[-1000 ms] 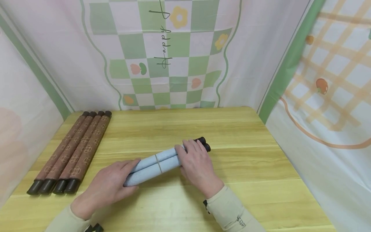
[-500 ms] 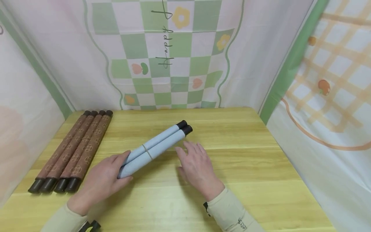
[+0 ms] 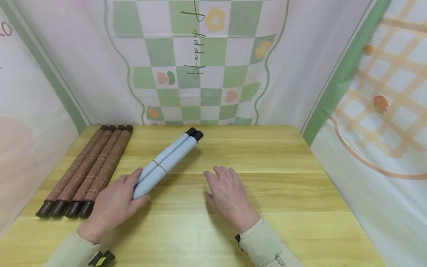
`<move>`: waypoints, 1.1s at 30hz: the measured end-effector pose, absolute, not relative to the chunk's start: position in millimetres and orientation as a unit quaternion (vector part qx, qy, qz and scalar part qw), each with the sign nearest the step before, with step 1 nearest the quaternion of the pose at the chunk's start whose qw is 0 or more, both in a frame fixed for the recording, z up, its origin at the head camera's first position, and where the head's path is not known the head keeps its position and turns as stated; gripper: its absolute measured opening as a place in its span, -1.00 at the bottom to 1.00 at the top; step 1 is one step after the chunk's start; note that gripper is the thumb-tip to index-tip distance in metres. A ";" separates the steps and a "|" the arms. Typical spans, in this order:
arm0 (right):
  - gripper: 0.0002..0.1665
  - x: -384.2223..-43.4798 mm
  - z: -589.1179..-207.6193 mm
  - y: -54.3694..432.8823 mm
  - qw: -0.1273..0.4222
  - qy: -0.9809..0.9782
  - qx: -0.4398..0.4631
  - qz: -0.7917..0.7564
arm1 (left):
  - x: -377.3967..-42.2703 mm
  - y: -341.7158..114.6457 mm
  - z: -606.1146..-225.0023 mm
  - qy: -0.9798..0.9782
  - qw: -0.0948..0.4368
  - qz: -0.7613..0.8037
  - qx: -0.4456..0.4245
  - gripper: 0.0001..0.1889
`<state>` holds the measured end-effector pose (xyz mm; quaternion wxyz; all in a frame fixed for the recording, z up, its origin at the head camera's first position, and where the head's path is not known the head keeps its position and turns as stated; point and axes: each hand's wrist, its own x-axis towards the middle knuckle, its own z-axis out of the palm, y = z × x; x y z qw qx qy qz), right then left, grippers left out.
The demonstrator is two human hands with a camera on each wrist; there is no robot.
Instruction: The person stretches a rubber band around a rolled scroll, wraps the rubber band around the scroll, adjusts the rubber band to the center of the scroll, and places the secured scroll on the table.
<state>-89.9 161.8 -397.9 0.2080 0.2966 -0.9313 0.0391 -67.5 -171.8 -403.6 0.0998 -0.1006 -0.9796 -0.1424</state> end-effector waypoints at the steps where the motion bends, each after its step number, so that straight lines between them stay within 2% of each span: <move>1: -0.18 -89.8 -397.9 161.7 0.207 -0.931 0.297 0.039 | -67.7 -172.4 -403.3 -0.981 0.096 -0.140 -0.089 -0.04; 7: -0.20 -89.3 -398.8 161.1 0.199 -0.932 0.299 0.038 | -70.1 -176.8 -402.6 -0.988 0.074 -0.136 -0.023 -0.03; 11: -0.18 -89.3 -399.8 160.9 0.198 -0.932 0.302 0.038 | -74.2 -181.7 -404.9 -0.989 0.081 -0.121 -0.001 -0.04; 17: -0.15 -89.0 -401.2 160.7 0.189 -0.933 0.305 0.038 | -80.6 -190.3 -411.4 -0.990 0.090 -0.108 0.027 -0.08; 26: -0.18 -87.4 -402.9 160.7 0.199 -0.926 0.316 0.050 | -86.6 -197.3 -419.8 -0.991 0.071 -0.101 0.053 -0.12; 33: -0.17 -87.3 -403.6 159.0 0.186 -0.930 0.314 0.038 | -88.3 -198.2 -420.4 -0.991 0.055 -0.098 0.068 -0.18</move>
